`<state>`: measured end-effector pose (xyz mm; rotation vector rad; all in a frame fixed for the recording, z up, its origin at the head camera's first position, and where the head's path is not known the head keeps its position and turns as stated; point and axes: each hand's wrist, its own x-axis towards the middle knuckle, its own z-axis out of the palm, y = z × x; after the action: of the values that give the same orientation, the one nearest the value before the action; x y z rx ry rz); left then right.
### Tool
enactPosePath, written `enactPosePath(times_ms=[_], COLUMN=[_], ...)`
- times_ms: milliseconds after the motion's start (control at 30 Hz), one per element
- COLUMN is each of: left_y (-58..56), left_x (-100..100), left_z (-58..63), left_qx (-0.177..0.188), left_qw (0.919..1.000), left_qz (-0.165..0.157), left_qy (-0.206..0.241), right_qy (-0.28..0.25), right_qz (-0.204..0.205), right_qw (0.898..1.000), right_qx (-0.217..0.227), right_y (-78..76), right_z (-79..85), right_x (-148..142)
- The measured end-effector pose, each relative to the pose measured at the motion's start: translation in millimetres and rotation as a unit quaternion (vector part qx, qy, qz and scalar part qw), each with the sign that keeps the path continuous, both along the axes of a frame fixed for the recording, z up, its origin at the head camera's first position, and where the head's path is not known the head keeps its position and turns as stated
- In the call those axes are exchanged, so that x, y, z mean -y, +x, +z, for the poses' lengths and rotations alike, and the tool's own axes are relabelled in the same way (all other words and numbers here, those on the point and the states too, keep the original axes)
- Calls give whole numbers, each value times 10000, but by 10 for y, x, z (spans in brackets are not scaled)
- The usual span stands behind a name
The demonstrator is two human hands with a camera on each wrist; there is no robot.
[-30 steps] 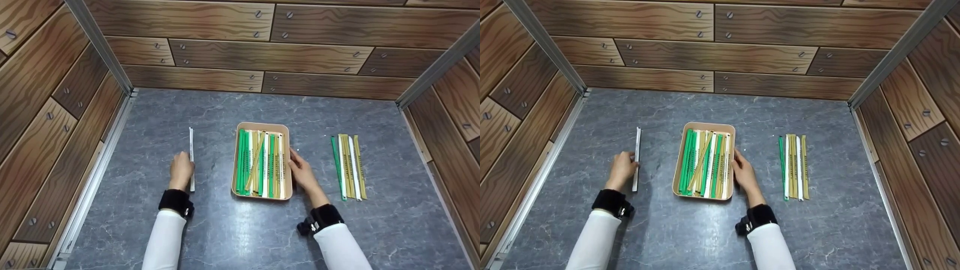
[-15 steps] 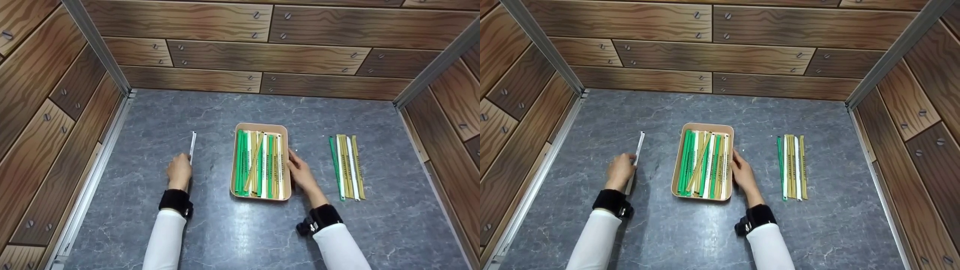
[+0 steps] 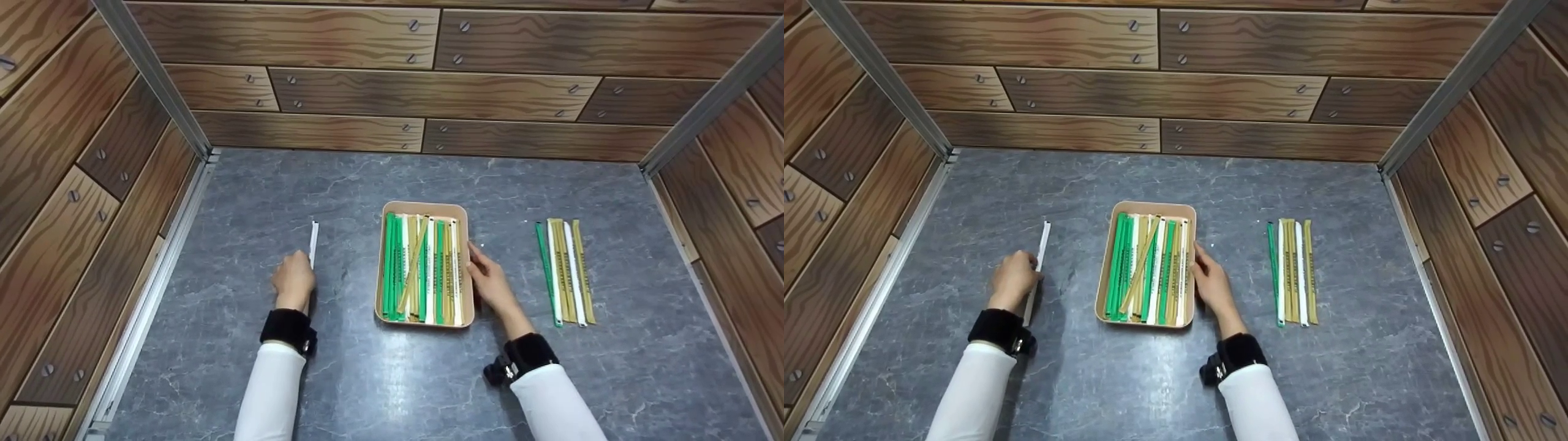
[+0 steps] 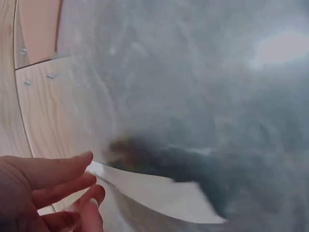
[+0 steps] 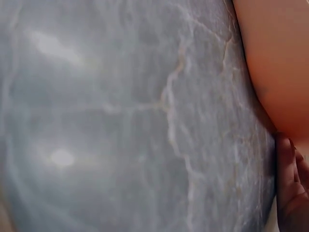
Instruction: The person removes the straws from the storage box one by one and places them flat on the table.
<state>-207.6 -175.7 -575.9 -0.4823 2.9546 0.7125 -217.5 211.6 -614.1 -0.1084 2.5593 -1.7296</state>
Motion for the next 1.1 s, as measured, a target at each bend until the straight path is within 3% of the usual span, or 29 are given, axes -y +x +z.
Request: enactPosePath(times_ms=[133,333,600,833,1100], left_y=[2,-2,-8,8,-13], left_x=[-86,-329,-811,-1346,-1676], left_z=[93,255,407,364,147], left_qx=[-127,-486,-358,-219,-428], left_qw=[9999,9975,9905,9782,9724], left_qz=[-80,-460,-1255,-2006,-2292], left_qy=[72,234,430,495,38], right_qy=[0,-37,13,77,120], right_qz=[-160,-407,-500,-594,-670], right_qw=[9998,9990,9986,9981,9975], right_qx=[-126,-174,-186,-175,-199], right_y=[-3,-3,6,22,35], right_z=[7,18,15,6,15], right_x=[12,33,51,60,80])
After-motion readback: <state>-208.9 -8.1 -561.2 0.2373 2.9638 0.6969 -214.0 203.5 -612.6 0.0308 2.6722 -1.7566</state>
